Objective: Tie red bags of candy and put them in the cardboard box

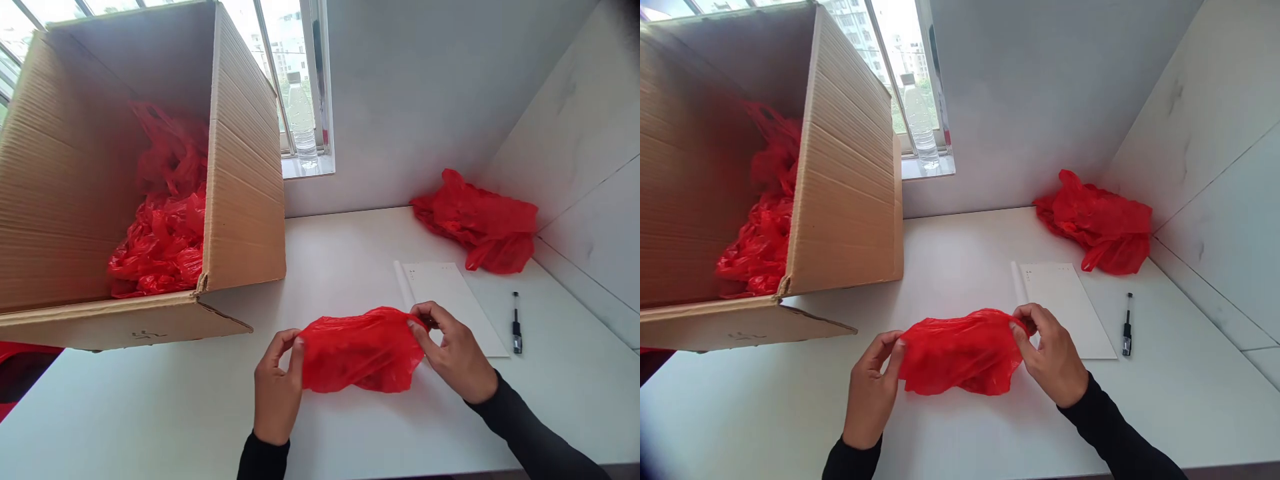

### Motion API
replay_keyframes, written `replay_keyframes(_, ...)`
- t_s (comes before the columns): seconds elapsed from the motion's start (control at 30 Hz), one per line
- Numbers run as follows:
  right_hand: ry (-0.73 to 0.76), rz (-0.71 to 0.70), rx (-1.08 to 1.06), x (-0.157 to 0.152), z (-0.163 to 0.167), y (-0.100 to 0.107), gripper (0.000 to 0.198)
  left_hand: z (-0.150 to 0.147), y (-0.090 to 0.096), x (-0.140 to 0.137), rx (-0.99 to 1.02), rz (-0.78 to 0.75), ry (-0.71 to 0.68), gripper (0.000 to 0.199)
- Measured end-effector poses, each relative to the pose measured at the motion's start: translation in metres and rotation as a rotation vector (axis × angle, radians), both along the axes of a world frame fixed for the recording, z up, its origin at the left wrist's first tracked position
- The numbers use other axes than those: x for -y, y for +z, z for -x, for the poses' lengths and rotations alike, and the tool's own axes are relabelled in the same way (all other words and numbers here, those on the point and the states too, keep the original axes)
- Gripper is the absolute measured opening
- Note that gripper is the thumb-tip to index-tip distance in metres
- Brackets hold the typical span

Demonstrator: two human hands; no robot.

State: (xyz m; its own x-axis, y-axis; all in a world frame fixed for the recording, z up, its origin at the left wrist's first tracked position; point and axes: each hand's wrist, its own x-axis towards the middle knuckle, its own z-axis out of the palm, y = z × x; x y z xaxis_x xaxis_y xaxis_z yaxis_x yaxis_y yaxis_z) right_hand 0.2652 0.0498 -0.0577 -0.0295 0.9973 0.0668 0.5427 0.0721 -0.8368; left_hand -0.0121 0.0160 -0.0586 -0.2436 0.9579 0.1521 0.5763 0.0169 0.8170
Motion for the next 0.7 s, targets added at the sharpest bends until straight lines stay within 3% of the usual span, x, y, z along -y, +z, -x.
replay_keyframes(0.1, 0.034, -0.007, -0.025, 0.002, -0.002, 0.003, 0.022, -0.002, 0.012, 0.006, 0.013, -0.019, -0.022, 0.031)
replay_keyframes(0.2, 0.18, -0.045, 0.022, 0.004, 0.011, 0.01, 0.031, -0.019, 0.024, 0.004, -0.157, -0.095, -0.217, 0.048)
replay_keyframes(0.3, 0.21, -0.028, -0.017, 0.004, 0.018, 0.016, 0.016, -0.029, 0.029, -0.001, -0.26, -0.141, -0.355, 0.026)
replay_keyframes(0.37, 0.122, 0.026, -0.106, 0.003, 0.014, 0.018, 0.018, -0.024, 0.029, -0.002, -0.176, -0.099, -0.319, 0.011)
replay_keyframes(0.47, -0.018, 0.117, -0.202, 0.001, 0.0, 0.016, 0.023, -0.011, 0.029, 0.001, 0.043, 0.02, -0.079, 0.016)
replay_keyframes(0.53, -0.045, 0.14, -0.225, 0.0, -0.005, 0.014, 0.024, -0.008, 0.03, 0.005, 0.114, 0.017, 0.042, 0.021)
replay_keyframes(0.6, -0.038, 0.113, -0.199, -0.001, -0.004, 0.011, 0.024, -0.014, 0.033, 0.008, 0.029, -0.081, 0.02, 0.033)
replay_keyframes(0.7, 0.024, 0.074, -0.177, 0.002, 0.007, 0.01, 0.032, -0.035, 0.034, 0.011, -0.267, -0.252, -0.177, 0.064)
